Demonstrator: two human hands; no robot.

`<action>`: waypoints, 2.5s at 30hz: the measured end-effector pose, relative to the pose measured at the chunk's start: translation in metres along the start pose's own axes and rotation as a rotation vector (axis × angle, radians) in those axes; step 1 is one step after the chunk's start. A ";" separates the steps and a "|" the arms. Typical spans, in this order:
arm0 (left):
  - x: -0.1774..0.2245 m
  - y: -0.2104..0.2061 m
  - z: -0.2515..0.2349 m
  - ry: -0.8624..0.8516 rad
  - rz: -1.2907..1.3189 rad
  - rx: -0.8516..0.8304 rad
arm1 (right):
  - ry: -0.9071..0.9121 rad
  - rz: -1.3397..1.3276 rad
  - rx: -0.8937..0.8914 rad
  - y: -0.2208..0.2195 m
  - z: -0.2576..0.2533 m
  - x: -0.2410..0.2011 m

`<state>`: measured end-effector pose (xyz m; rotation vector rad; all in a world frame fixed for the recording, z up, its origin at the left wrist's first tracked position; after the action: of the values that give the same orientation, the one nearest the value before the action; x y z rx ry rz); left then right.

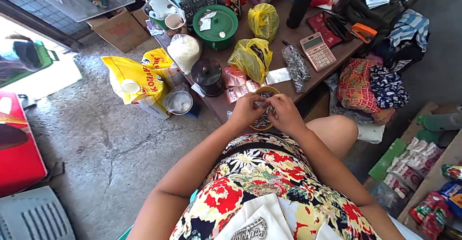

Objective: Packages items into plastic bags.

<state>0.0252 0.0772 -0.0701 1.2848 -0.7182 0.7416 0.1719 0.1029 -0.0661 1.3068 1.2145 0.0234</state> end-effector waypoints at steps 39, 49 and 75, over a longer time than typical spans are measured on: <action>-0.003 0.075 0.019 -0.189 0.202 0.215 | 0.290 0.141 -0.108 0.017 -0.053 -0.051; -0.031 0.086 0.046 -0.343 0.270 0.368 | 0.244 0.102 0.054 0.027 -0.051 -0.084; -0.018 0.062 0.042 0.065 0.506 0.306 | 0.290 0.065 0.045 -0.011 -0.050 -0.095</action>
<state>-0.0379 0.0418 -0.0436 1.3577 -0.9152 1.3386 0.0899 0.0760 -0.0010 1.4162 1.4222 0.2408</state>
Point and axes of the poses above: each hand's wrist, its own z-axis away from the middle knuckle, its own y-axis out of the back of the hand, x = y × z, the point moved 5 cm from there along -z, towards the middle knuckle, and after that the axes turned 9 degrees about -z, right-handed, at the moved point
